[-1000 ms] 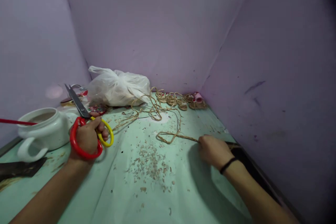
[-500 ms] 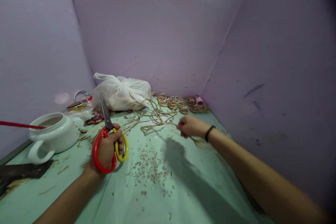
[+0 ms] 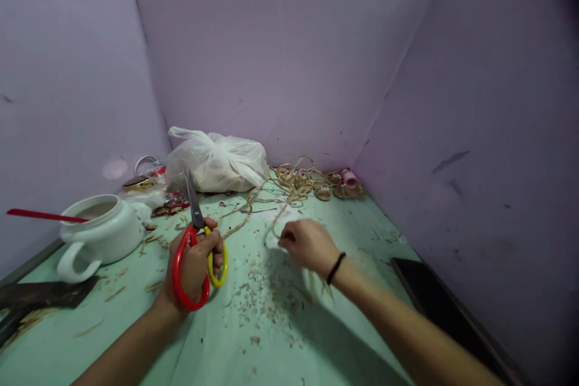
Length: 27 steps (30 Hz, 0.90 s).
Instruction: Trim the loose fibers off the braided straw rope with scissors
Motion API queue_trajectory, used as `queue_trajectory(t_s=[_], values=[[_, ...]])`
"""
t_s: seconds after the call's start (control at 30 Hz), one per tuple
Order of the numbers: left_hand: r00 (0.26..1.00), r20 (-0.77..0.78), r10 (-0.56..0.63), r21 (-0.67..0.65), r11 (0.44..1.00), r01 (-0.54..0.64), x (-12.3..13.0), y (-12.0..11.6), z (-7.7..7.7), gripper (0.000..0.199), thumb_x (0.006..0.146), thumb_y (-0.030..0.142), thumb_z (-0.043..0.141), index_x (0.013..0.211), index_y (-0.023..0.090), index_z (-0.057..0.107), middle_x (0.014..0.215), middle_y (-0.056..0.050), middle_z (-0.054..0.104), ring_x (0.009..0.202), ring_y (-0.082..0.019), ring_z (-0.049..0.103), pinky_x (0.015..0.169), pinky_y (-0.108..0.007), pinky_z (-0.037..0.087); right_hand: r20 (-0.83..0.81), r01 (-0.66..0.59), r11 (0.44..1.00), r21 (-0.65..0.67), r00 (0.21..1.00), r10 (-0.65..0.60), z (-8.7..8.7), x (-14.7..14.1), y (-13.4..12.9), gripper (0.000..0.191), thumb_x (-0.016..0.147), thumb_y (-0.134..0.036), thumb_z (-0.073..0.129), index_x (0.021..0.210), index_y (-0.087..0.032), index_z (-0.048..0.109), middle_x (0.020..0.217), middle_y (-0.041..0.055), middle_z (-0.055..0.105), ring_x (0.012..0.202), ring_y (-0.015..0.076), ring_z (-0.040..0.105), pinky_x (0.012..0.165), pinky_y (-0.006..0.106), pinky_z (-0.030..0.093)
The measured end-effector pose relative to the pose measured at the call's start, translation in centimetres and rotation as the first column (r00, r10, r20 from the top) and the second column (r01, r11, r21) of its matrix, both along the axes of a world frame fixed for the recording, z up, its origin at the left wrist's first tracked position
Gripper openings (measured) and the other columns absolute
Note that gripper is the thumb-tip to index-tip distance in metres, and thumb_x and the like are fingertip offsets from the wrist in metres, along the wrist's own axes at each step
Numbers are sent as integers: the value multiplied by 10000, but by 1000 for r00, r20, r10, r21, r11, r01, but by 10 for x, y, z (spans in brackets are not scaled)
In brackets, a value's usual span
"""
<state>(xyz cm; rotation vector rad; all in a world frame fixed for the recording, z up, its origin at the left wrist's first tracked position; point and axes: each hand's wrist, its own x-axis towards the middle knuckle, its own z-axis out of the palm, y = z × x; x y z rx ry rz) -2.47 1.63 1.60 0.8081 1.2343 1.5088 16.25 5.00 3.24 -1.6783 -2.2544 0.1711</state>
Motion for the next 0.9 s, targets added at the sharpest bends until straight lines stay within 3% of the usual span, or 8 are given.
queue_trajectory(t_s=[0.07, 0.17, 0.27, 0.37, 0.53, 0.63, 0.77, 0.9], values=[[997, -33, -72, -29, 997, 71, 5, -4, -3, 290, 590, 267, 618, 818, 219, 445, 474, 77, 516, 321, -76, 411, 279, -160, 304, -343, -68, 964, -256, 939, -25, -25, -4, -19, 117, 677, -245, 575, 685, -174, 667, 573, 11, 617, 530, 120, 513, 496, 224, 320], [973, -99, -210, -119, 973, 198, 15, -11, -10, 326, 584, 303, 644, 818, 220, 433, 528, 50, 575, 314, -70, 409, 274, -155, 288, -750, -321, 777, -541, 603, -273, -39, -9, -44, 153, 668, -266, 575, 704, -140, 653, 488, -31, 503, 428, 75, 398, 455, 211, 308], [940, -158, -302, -215, 940, 266, 24, -14, -19, 334, 602, 351, 637, 823, 217, 425, 547, 26, 600, 291, -69, 404, 261, -156, 277, -822, -561, 612, -557, 265, -505, -40, -11, -62, 216, 594, -277, 673, 731, -110, 661, 576, -12, 536, 473, 58, 430, 512, 206, 350], [905, -193, -379, -249, 911, 328, 30, -13, -20, 309, 620, 344, 624, 822, 209, 434, 550, 18, 603, 272, -56, 384, 258, -151, 270, -776, -642, 559, -525, 91, -624, -41, -8, -69, 274, 563, -241, 727, 796, -109, 668, 681, 24, 594, 545, 64, 501, 589, 214, 393], [861, -201, -467, -327, 861, 390, 40, -8, -12, 286, 585, 234, 650, 800, 195, 466, 394, 84, 470, 261, -56, 370, 275, -146, 278, -798, -604, 606, -517, 84, -597, -49, -4, -69, 223, 555, -199, 749, 740, -106, 667, 655, 30, 616, 551, 73, 528, 567, 201, 385], [867, -170, -468, -289, 865, 410, 45, -6, -13, 287, 568, 153, 630, 808, 189, 477, 388, 84, 453, 292, -67, 399, 290, -145, 286, -801, -599, 614, -514, 81, -593, -49, -3, -70, 201, 566, -207, 743, 724, -112, 665, 626, 21, 614, 553, 79, 531, 569, 206, 391], [921, -58, -386, -152, 915, 374, 45, -6, -18, 329, 569, 135, 628, 831, 205, 442, 471, 83, 482, 332, -61, 423, 314, -150, 325, -761, -658, 519, -546, 131, -636, -45, 0, -71, 205, 623, -250, 691, 769, -107, 667, 714, 61, 647, 612, 104, 571, 612, 233, 421], [945, 14, -328, -98, 940, 328, 41, -8, -21, 371, 565, 129, 653, 835, 214, 413, 526, 90, 486, 370, -59, 454, 332, -145, 346, -722, -689, 436, -579, 186, -666, -44, 2, -70, 235, 591, -216, 688, 793, -99, 662, 764, 83, 651, 646, 125, 598, 634, 253, 432]])
